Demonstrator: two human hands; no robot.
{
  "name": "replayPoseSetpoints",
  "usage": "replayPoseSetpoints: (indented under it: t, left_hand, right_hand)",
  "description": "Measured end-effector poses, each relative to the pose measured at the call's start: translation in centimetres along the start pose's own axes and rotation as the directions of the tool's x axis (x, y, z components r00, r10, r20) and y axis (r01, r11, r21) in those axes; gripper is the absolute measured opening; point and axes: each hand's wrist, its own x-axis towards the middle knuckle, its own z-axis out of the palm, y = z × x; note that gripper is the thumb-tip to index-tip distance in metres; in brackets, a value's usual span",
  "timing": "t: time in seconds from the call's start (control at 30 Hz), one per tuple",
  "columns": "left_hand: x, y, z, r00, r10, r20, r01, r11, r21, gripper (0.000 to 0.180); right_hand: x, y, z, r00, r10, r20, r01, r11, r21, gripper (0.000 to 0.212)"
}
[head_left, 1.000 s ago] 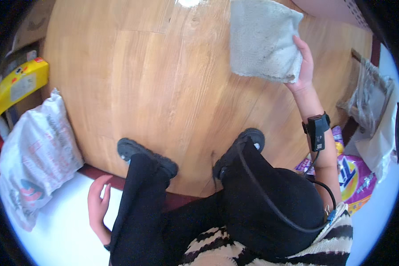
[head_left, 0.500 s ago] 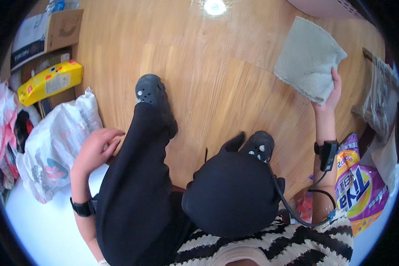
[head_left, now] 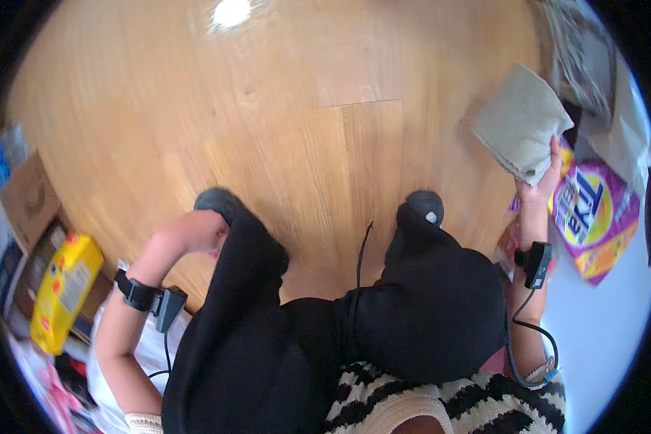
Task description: Folding a cloth and using it to wipe the floor.
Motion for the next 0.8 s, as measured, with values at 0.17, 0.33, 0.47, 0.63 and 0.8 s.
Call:
replayPoseSetpoints:
  t: [0.17,0.33,0.47,0.63,0.8]
  left_hand:
    - [2.5,-3.0,0.2,0.990,0.112,0.085,-0.119,0.990,0.075,0.017]
    - [0.8,-1.5,1.9,0.971,0.215,-0.101,-0.192,0.961,0.199,0.024]
    - [1.7,-2.5,3.0,0.915,0.002,-0.404,-0.013,1.000,-0.024,0.029]
    - [1.6,-4.6,2.7,0.928,0.089,-0.362,-0.087,0.996,0.021,0.029]
    - [2.6,-4.6,2.6,0.935,0.144,-0.324,-0.139,0.990,0.039,0.028]
  right_hand:
    - [-6.3,4.2,-0.5,0.905,-0.169,-0.391,0.205,0.977,0.052,0.043]
    - [-16.1,6.0,2.4,0.512,-0.325,-0.795,0.400,0.909,-0.114,0.045]
    - [-24.1,8.2,-0.9,0.358,-0.405,-0.841,0.447,0.866,-0.227,0.048]
    - [-29.6,14.8,-3.8,0.310,-0.314,-0.897,0.398,0.900,-0.178,0.051]
    - [-32.9,23.5,-9.2,0.152,-0.270,-0.951,0.370,0.908,-0.199,0.052]
